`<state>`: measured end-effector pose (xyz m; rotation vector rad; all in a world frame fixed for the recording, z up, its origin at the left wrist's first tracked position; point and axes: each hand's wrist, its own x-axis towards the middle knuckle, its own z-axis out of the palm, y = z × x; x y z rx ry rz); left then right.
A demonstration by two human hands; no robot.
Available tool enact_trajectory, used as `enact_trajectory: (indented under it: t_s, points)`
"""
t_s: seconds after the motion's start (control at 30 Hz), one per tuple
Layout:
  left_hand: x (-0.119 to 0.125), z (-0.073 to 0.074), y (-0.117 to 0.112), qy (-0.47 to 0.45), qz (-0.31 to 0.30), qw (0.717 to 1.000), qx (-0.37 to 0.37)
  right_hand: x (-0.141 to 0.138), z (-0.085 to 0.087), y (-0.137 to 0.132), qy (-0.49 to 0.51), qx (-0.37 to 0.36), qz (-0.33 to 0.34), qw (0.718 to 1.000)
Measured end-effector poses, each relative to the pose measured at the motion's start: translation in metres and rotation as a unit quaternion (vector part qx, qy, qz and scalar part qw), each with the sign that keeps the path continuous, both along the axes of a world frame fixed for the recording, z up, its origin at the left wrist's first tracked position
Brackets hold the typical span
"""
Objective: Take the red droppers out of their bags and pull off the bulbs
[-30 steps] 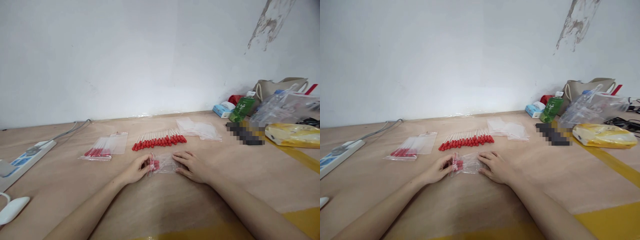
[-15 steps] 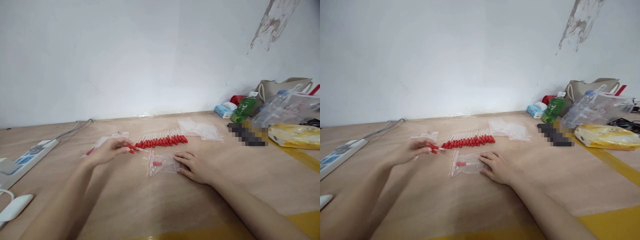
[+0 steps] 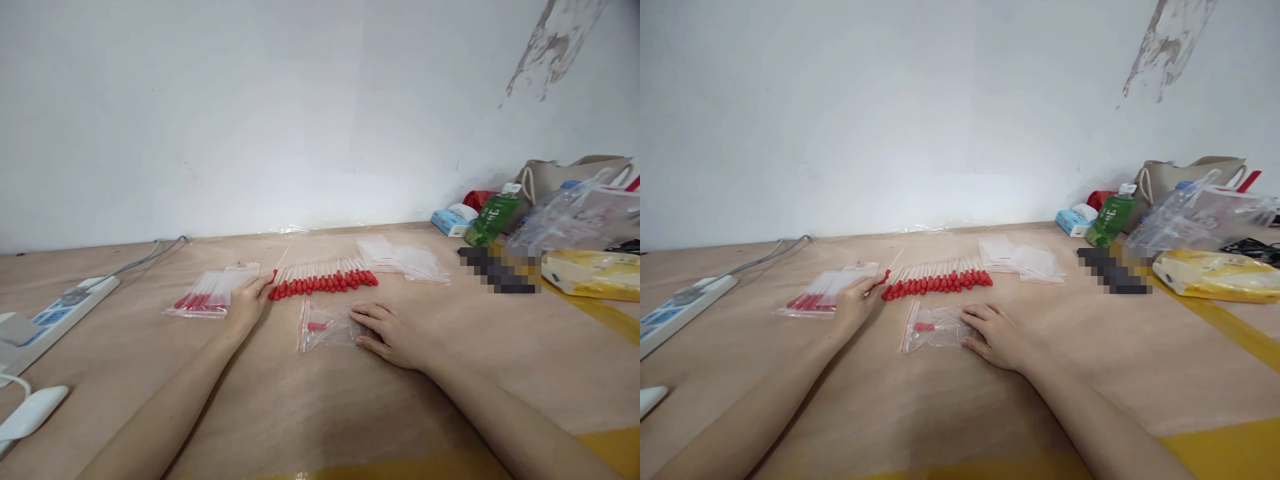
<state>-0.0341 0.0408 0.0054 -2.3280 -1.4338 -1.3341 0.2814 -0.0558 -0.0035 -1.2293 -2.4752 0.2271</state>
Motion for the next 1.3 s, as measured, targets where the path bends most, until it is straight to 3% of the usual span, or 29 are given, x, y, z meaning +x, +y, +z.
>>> enact_trajectory:
  t_s: [0.17, 0.33, 0.43, 0.53, 0.73, 1.13, 1.3]
  points:
    - [-0.001, -0.004, -0.001, -0.020, 0.005, 0.999, -0.039, 0.000, 0.001, -0.001, -0.001, 0.000, 0.001, 1.000]
    - [0.006, 0.001, -0.008, -0.061, 0.005, 0.989, -0.138, -0.001, 0.002, -0.001, -0.004, 0.001, 0.000, 1.000]
    - [0.013, 0.005, -0.010, -0.082, 0.019, 0.984, -0.156, -0.001, 0.002, -0.001, -0.003, 0.005, -0.006, 1.000]
    - [0.018, 0.005, -0.009, -0.083, 0.025, 0.986, -0.142, -0.002, 0.001, -0.001, -0.001, 0.005, -0.007, 1.000]
    - [0.018, -0.006, -0.003, -0.043, -0.031, 0.989, -0.134, -0.001, 0.002, -0.002, -0.002, 0.000, -0.004, 1.000]
    - [0.018, -0.006, -0.001, 0.030, -0.098, 0.984, -0.143, -0.002, 0.004, -0.002, -0.005, 0.000, -0.006, 1.000]
    - [0.019, -0.001, -0.018, 0.022, -0.063, 0.997, -0.040, -0.001, 0.002, -0.001, -0.002, 0.001, -0.006, 1.000]
